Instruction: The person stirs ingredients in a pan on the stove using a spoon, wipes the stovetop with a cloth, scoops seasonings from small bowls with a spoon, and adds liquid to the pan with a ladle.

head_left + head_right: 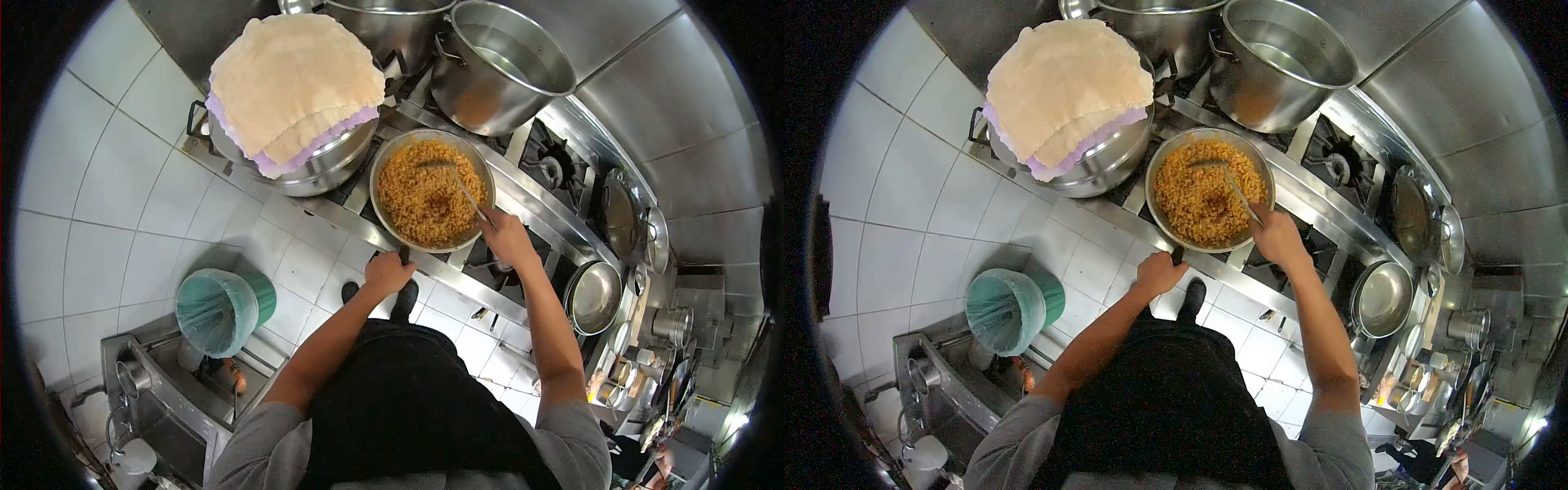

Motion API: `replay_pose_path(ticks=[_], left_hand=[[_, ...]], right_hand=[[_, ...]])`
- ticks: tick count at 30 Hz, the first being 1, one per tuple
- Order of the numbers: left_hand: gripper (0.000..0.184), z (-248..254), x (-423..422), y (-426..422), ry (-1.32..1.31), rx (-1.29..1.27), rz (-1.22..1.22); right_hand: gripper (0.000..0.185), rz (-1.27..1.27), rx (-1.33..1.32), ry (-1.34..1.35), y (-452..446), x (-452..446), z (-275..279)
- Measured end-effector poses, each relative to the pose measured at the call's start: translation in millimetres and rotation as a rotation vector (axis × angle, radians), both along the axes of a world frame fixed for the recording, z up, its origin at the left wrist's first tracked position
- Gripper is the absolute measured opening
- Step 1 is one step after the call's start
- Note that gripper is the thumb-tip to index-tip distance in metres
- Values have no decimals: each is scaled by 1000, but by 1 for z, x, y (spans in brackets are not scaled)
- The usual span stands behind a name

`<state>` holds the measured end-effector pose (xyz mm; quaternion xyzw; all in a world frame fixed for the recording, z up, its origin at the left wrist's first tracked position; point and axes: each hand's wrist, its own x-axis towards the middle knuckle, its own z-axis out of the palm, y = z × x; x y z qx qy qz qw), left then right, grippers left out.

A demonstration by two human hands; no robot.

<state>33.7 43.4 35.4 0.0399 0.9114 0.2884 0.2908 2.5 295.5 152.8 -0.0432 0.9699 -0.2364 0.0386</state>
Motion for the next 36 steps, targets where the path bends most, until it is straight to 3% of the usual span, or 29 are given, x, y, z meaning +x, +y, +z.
replay_pose_path(ticks=[4,6,9,12,13,15,18,19,21,24,26,28,31,36], left_hand=[[52,9,0,0,-1,-21,-15],[54,8,-1,0,0,-18,-10],[55,6,1,-2,-14,-9,-6],[56,5,-2,-1,-23,2,-17],[56,5,-1,-2,-31,0,-37],[56,7,-1,-3,-20,-7,-33],[56,5,-1,-1,-8,-8,-32],[56,3,-1,0,-5,-7,-26],[56,2,-2,1,-22,-6,-30],[56,2,-2,0,-33,-10,-36],[56,2,-3,-1,-27,-12,-39],[57,2,-2,0,-27,-4,-30],[54,1,0,2,7,-62,-36],[59,-12,0,1,75,-45,-32]], right_hand=[[37,53,69,58,-29,-40,-66],[44,67,195,-71,-54,-40,-81],[49,193,395,-114,-56,6,-77],[53,340,351,-43,6,33,-89],[52,373,381,-13,22,37,-81],[51,200,460,-195,22,39,-27],[44,182,134,4,47,49,1],[44,172,139,2,50,56,5],[39,-188,-227,-344,32,70,41],[37,-165,-349,-375,40,95,4],[38,-162,-344,-457,33,99,-9],[36,55,-186,-328,21,101,-33],[36,62,-81,-112,12,71,-94],[33,-3,-149,-77,-2,52,-67]])
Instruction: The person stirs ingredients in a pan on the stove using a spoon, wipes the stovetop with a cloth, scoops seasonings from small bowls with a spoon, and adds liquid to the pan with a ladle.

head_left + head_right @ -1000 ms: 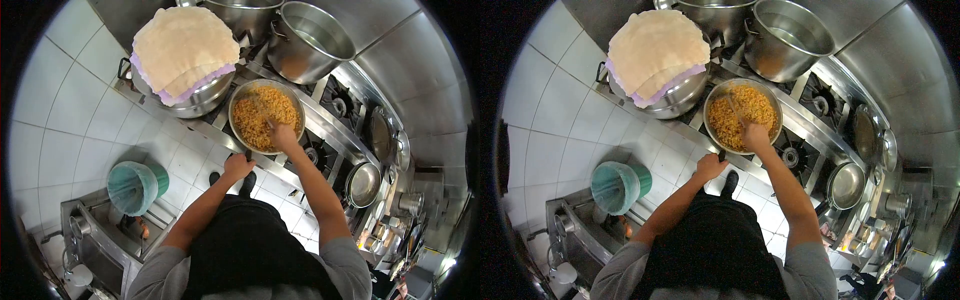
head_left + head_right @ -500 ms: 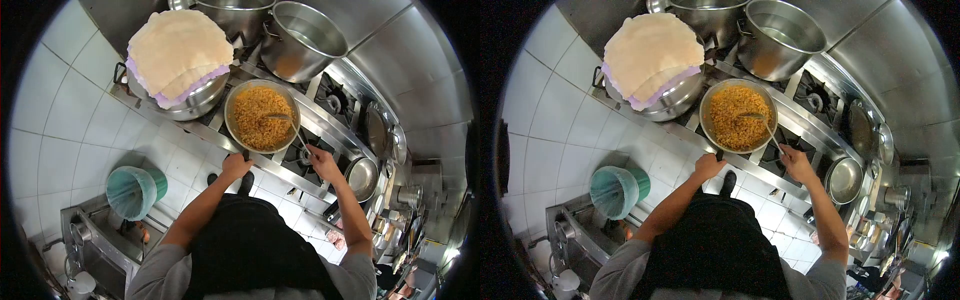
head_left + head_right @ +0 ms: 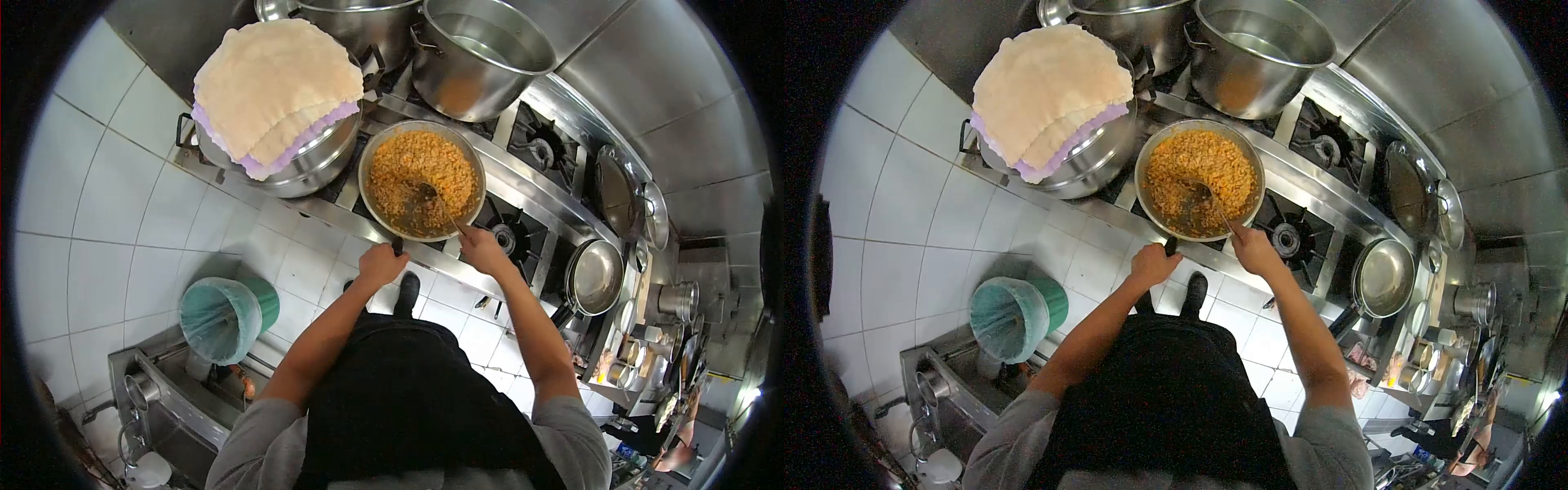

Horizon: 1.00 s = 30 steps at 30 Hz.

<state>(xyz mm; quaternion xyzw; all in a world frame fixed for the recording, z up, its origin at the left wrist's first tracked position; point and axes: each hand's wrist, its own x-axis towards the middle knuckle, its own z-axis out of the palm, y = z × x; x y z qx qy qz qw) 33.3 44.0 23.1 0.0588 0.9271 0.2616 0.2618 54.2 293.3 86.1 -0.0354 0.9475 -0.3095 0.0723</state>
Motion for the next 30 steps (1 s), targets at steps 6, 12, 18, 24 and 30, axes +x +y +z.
replay_pose_path(ticks=[6,12,18,24,30], left_hand=[[57,1,-1,1,-68,40,37],[58,12,1,0,-46,65,69],[60,9,3,-4,-36,66,65],[66,9,5,-1,-29,85,63],[71,11,1,-3,-70,68,46]], right_hand=[[35,-204,-279,-547,-21,24,58],[38,-46,-120,-166,3,13,-16],[39,-247,-363,-641,30,41,61],[37,-280,-425,-552,53,23,30],[38,-280,-574,-759,64,35,71]])
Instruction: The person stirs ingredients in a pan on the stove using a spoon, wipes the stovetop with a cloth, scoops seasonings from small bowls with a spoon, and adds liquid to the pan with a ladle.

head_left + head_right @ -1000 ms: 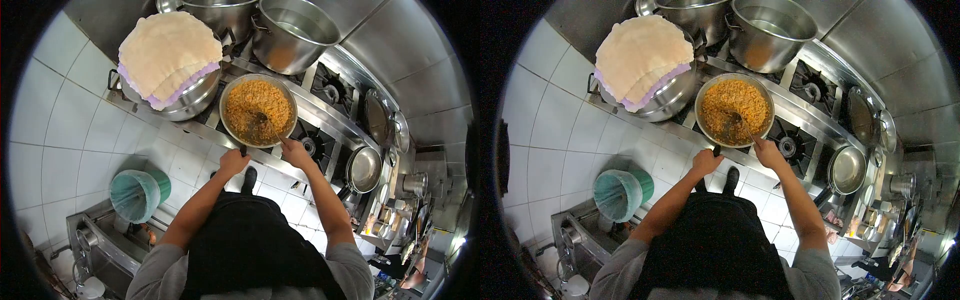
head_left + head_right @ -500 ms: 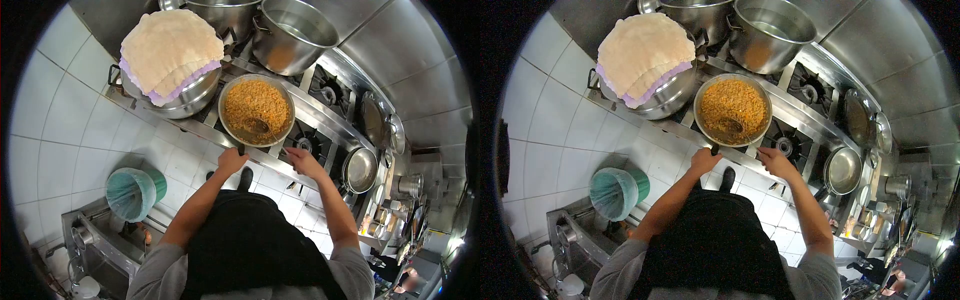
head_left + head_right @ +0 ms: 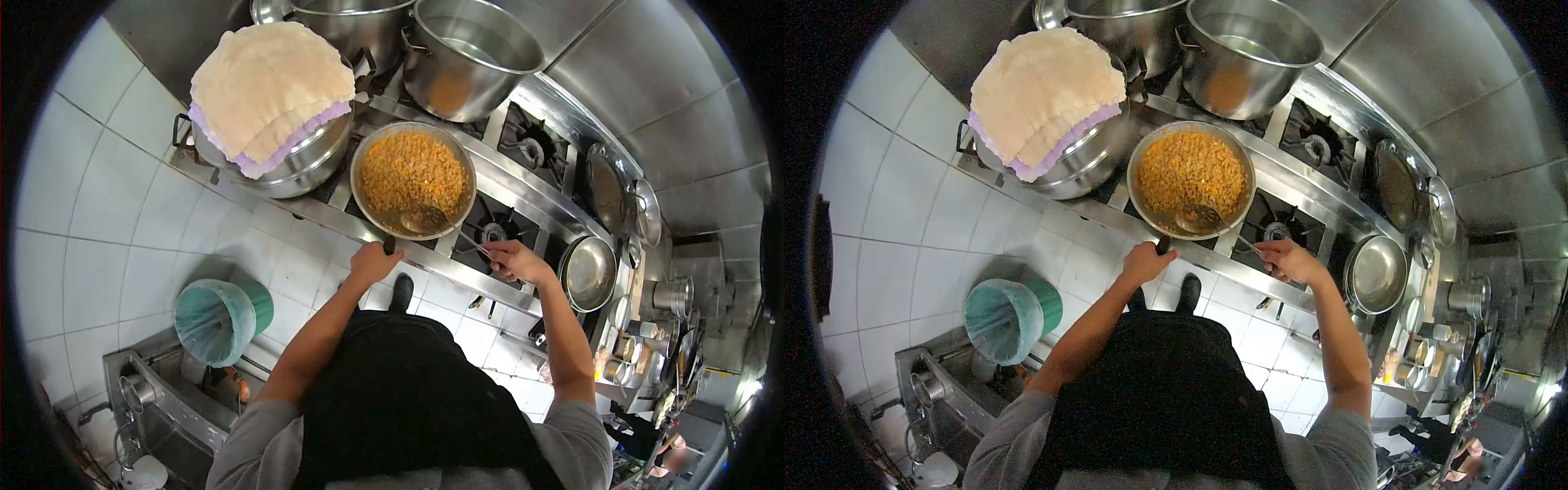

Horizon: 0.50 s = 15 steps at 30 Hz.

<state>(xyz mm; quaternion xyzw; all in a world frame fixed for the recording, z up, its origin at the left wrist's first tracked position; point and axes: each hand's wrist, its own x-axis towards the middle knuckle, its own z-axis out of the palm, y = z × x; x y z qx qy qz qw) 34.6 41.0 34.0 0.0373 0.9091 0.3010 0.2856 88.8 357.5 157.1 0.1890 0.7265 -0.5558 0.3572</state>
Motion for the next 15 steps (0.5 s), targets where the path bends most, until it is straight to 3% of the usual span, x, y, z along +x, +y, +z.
replay_pose_path(ticks=[3,6,9,10,11,12,15], left_hand=[[72,-3,3,0,27,-18,-29],[72,0,3,0,29,-33,-39],[68,-4,5,3,3,-52,-34],[65,-7,5,6,3,-63,-17],[65,-10,6,7,10,-60,-22],[62,-12,8,7,14,-54,-7],[60,-6,7,7,12,-46,6]], right_hand=[[38,26,105,44,9,-4,-26],[37,-107,82,195,3,-16,-46],[34,-31,550,690,-15,-26,-83],[32,-36,523,676,-26,-25,-96],[31,2,518,939,-22,-25,-154],[30,109,614,782,-41,-19,-144],[31,63,557,690,-61,-8,-103]])
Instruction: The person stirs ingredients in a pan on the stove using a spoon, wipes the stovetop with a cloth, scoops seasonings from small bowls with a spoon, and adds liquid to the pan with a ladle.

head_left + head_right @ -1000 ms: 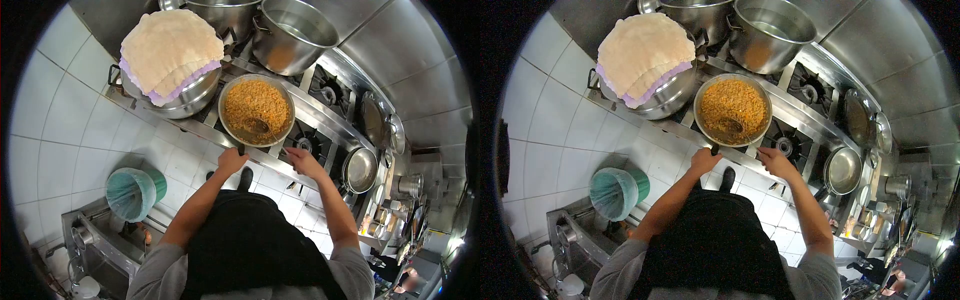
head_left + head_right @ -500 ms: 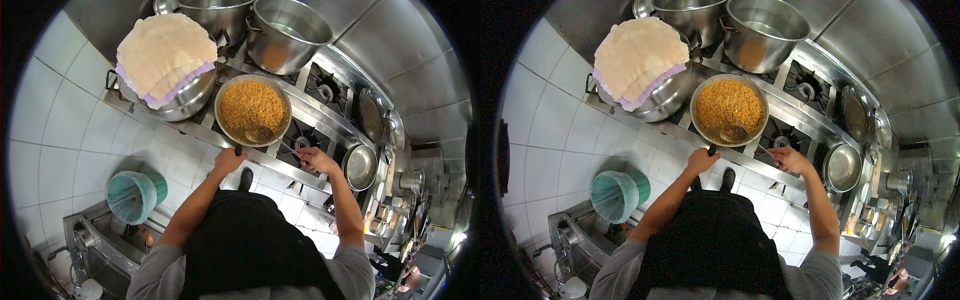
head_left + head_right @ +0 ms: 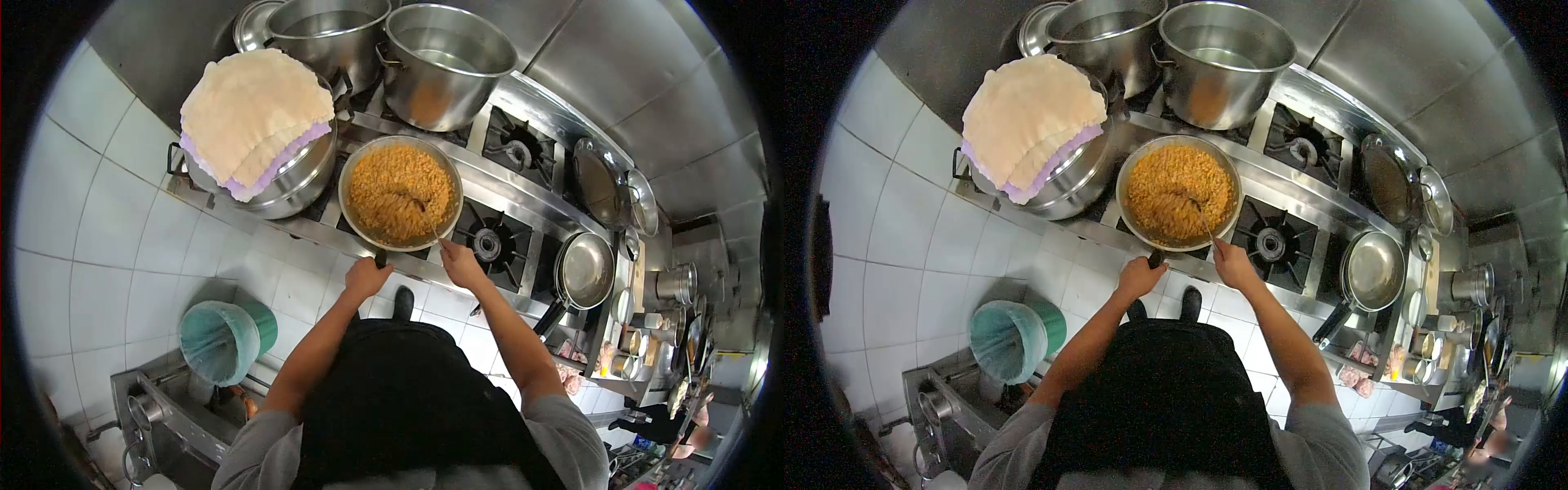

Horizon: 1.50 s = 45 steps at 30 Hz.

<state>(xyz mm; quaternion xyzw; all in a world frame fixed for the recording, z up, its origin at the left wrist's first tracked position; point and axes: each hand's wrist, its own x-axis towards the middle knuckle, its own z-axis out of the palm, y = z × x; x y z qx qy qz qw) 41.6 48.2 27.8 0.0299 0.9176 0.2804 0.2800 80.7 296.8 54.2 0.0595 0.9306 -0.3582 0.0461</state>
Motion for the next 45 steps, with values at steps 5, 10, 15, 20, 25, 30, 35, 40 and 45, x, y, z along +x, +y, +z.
replay_pose_path(ticks=[5,10,15,20,25,30,35,40,45], left_hand=[[60,3,0,0,24,-3,-10],[62,-12,-3,-3,29,17,-86],[67,5,-6,-9,-20,78,-135],[73,-5,-11,-11,12,58,-238],[73,-13,-11,-11,68,73,-254],[75,-11,-13,-13,63,83,-269],[76,-3,-9,-8,23,55,-262],[76,-17,-6,-3,46,70,-225],[78,-14,2,1,50,69,-137]], right_hand=[[28,5,14,199,19,-32,32],[26,-12,210,128,-5,-36,-44],[38,34,133,197,-31,5,33],[34,-172,82,230,-12,-10,21],[25,-188,146,239,-57,9,-43],[35,-236,80,138,-62,22,4],[34,-326,139,222,-40,-11,-4],[36,-97,198,114,-43,13,-36],[46,-78,286,40,-10,21,-59]])
